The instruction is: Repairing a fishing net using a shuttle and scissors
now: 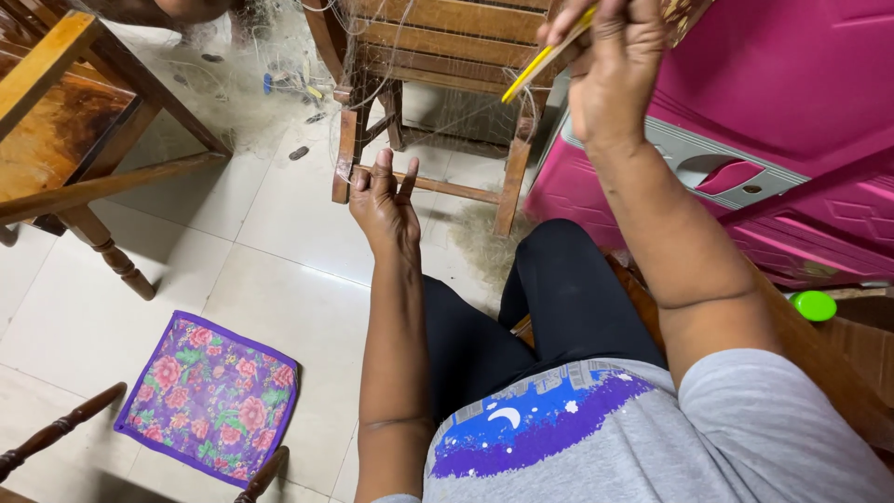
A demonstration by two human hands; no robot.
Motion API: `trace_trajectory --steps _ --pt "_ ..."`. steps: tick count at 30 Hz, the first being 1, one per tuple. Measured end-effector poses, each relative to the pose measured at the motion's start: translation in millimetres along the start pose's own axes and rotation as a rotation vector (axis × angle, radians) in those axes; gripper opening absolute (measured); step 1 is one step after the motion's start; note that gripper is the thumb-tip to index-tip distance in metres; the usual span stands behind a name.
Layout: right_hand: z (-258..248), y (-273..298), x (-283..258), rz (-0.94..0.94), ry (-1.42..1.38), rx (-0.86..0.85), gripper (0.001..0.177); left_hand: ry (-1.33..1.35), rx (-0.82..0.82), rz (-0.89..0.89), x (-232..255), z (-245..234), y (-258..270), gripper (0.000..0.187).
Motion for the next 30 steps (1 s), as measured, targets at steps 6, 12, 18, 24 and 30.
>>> trace_trajectory --steps 6,12,18,24,30 --pt "-22.9 14.9 -31.1 -0.164 -0.108 0.009 0.014 -0.017 -0.05 0.004 -1.3 6.5 3.8 0.057" --pt "25.1 71.2 -86.3 -0.238 0.315 -0.378 0.024 0.074 -0.148 -0.075 -7.8 -0.9 -0.2 0.04" --pt "31.8 124.1 -27.6 -0.346 1.022 -0.668 0.014 0.082 -0.24 -0.113 -26.8 -25.2 -8.3 0.029" --pt "45.3 132.4 12.6 -0.292 0.958 -0.753 0.03 0.051 -0.161 -0.082 -34.8 -26.0 5.4 0.035" --pt "61.8 138.7 31.4 -0.254 1.007 -0.638 0.014 -0.061 -0.215 -0.094 -17.5 -22.7 25.6 0.03"
Point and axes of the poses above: each hand's wrist, its own y-axis away from the middle knuckle, its own z-axis out of the palm, x = y × z, the point moved 5 cm from there along -y, towards the middle knuckle, and after that the axes turned 11 degrees about y, right-handed, at the moved point
